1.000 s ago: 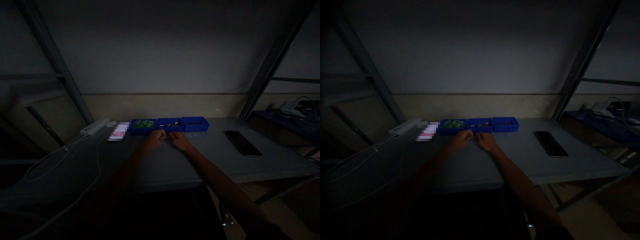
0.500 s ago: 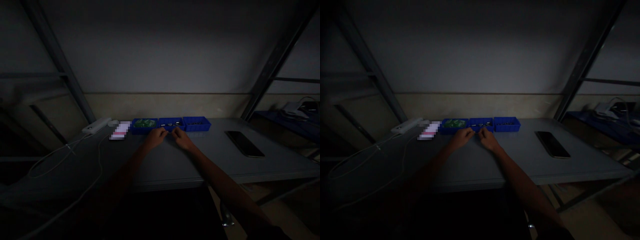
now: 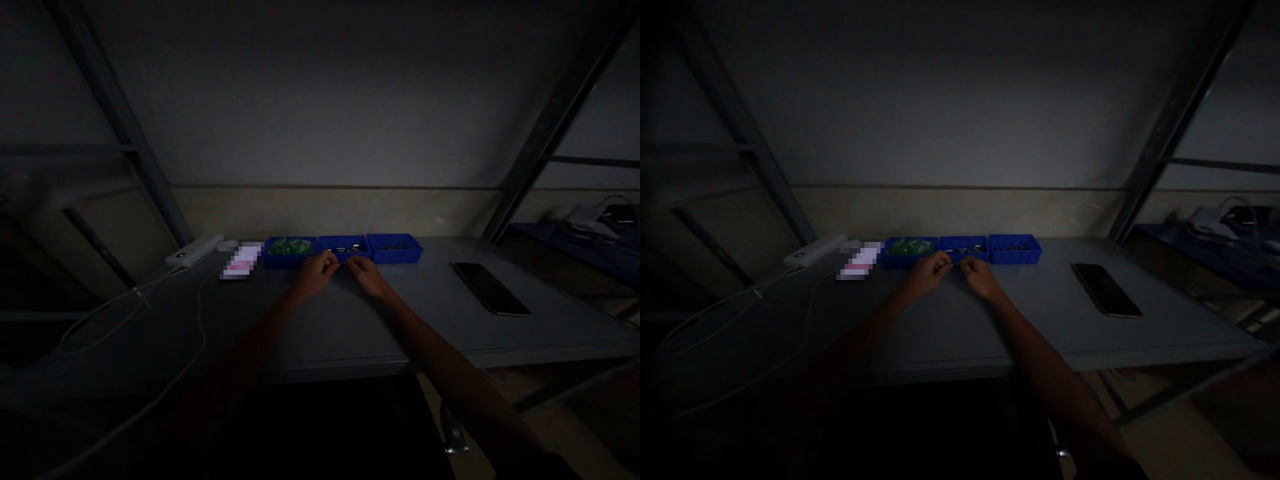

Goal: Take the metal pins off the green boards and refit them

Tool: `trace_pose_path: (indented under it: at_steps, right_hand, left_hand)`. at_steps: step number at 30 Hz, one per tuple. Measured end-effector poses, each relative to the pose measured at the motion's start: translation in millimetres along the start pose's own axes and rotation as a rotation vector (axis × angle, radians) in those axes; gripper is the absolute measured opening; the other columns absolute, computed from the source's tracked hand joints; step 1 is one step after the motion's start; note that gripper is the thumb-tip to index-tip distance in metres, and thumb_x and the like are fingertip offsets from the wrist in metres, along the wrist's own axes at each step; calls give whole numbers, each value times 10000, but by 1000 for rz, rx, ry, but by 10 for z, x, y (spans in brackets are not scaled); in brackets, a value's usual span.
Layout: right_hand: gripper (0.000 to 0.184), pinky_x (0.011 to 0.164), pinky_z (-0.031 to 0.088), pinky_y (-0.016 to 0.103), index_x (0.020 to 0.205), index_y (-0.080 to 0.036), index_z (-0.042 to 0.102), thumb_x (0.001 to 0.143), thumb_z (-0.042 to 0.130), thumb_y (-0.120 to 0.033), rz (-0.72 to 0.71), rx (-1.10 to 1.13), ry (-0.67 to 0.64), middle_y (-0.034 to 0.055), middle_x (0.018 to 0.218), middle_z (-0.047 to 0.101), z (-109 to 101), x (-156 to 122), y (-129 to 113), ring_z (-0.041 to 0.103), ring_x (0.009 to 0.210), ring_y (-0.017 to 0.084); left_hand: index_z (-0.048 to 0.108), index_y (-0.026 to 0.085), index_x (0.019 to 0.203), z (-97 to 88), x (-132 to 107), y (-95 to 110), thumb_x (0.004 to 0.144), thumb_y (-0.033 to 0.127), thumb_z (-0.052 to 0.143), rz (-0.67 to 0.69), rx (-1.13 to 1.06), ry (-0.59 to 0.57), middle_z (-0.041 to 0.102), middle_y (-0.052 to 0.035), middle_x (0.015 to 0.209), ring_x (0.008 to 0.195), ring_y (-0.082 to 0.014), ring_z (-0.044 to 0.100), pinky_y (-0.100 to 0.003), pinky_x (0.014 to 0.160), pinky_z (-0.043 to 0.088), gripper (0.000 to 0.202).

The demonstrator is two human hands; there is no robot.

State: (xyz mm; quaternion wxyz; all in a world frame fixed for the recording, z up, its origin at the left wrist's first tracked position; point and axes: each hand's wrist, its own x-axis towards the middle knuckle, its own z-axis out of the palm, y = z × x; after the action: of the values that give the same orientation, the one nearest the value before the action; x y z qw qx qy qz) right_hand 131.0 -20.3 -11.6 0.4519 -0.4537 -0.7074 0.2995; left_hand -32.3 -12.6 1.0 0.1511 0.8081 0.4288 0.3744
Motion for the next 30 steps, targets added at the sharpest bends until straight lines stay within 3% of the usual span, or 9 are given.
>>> trace_pose_path:
  at_steps: [7, 16, 19, 22, 24, 27, 30]
  right_hand:
    - [194, 561, 280, 236, 586, -182, 433, 737, 402, -300, -21, -73, -24, -36, 571, 421, -42, 21, 63, 401, 584, 115]
    - [189, 536, 293, 227, 568, -170, 482, 700, 410, -284, -17, -84, -32, -35, 550, 447, -81, 51, 117, 414, 544, 107]
    - [219, 566, 343, 236, 637, -163, 545, 732, 424, -319, -3, -111, 133, -8, 598, 518, -180, 104, 139, 475, 594, 131]
    - [340, 644, 409, 267, 959, -132, 589, 780, 433, -375, 154, -181, 471, 51, 733, 615, -340, 138, 201, 553, 698, 177]
    - [486, 707, 431, 300, 1185, -108, 488, 795, 450, -396, 299, -282, 569, 96, 822, 647, -424, 136, 261, 588, 773, 210]
    - [559, 788, 429, 332, 1274, -125, 424, 807, 471, -428, 404, -450, 440, 139, 968, 649, -453, 122, 330, 601, 900, 242]
    - [476, 821, 424, 340, 1169, -166, 531, 838, 419, -488, 420, -521, 339, 140, 1037, 638, -403, 125, 323, 593, 965, 249]
  left_hand:
    - [561, 170, 784, 78, -30, -23, 802, 229, 501, 2, 45, -117, 610, 8, 668, 597, -116, 553, -218, 556, 376, 86]
    - [559, 186, 875, 108, -59, 9, 791, 243, 539, -46, 126, -194, 631, 12, 690, 641, -134, 587, -229, 580, 392, 104]
    - [557, 181, 921, 121, -68, -9, 805, 258, 523, -47, 138, -240, 628, 9, 677, 632, -140, 591, -235, 576, 400, 144]
    - [556, 181, 946, 144, -78, -17, 808, 246, 517, -32, 153, -287, 630, 2, 710, 674, -145, 601, -245, 621, 432, 158]
    - [561, 178, 944, 157, -90, -6, 806, 237, 518, -6, 173, -292, 627, -15, 773, 736, -154, 604, -263, 681, 456, 156]
    - [563, 171, 976, 176, -105, 31, 796, 227, 534, 63, 193, -214, 588, -61, 970, 909, -183, 585, -306, 820, 461, 191]
    - [512, 190, 1120, 233, -64, 63, 805, 233, 528, 88, 169, -95, 475, -87, 1178, 1027, -193, 547, -328, 909, 441, 319]
